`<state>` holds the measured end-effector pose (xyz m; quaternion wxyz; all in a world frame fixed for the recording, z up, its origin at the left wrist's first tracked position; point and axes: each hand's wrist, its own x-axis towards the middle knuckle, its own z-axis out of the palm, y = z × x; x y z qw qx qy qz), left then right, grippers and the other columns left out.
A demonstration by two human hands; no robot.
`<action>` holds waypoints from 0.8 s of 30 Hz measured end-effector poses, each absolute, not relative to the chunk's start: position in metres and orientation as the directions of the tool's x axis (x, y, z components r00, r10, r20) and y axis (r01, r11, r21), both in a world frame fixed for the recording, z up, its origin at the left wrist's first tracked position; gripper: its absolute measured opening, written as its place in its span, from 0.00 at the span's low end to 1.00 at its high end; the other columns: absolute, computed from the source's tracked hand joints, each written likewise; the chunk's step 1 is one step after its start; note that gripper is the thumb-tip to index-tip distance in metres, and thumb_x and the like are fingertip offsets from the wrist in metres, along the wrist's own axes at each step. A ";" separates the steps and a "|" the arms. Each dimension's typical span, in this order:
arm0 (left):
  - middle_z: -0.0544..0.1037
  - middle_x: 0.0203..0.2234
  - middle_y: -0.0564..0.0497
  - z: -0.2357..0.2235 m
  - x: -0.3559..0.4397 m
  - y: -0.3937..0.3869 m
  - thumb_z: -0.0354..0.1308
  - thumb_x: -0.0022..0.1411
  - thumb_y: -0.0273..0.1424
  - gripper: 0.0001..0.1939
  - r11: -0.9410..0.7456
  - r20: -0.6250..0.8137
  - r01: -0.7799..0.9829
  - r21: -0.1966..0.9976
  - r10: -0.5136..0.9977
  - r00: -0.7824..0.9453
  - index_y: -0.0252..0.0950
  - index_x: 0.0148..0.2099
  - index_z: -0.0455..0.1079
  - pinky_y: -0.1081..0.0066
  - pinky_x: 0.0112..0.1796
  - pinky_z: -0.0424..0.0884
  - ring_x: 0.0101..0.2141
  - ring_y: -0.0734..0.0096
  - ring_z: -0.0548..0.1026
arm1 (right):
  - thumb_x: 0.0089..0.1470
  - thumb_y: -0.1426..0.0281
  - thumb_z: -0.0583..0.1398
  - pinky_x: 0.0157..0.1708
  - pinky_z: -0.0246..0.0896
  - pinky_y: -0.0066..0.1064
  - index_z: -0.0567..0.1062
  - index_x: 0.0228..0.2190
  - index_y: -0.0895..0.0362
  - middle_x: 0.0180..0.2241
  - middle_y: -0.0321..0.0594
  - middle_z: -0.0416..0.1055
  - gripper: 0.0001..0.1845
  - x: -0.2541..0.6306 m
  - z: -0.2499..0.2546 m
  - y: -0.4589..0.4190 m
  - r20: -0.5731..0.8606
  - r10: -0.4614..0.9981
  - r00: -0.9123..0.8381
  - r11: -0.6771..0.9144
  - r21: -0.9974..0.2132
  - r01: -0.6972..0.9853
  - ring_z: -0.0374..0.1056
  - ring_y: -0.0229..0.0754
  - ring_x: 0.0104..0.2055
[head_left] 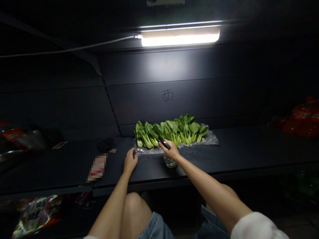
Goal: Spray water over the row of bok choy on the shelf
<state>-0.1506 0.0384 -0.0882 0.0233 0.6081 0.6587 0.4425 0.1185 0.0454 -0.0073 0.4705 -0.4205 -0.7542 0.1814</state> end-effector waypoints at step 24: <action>0.72 0.56 0.39 -0.093 -0.114 0.046 0.49 0.58 0.26 0.22 -0.153 0.503 0.820 0.552 0.845 -0.180 0.33 0.55 0.69 0.57 0.61 0.62 0.59 0.56 0.68 | 0.58 0.51 0.52 0.29 0.58 0.30 0.69 0.24 0.54 0.24 0.39 0.71 0.22 0.157 -0.010 0.051 0.547 0.836 0.034 0.473 -0.751 0.460 0.67 0.42 0.27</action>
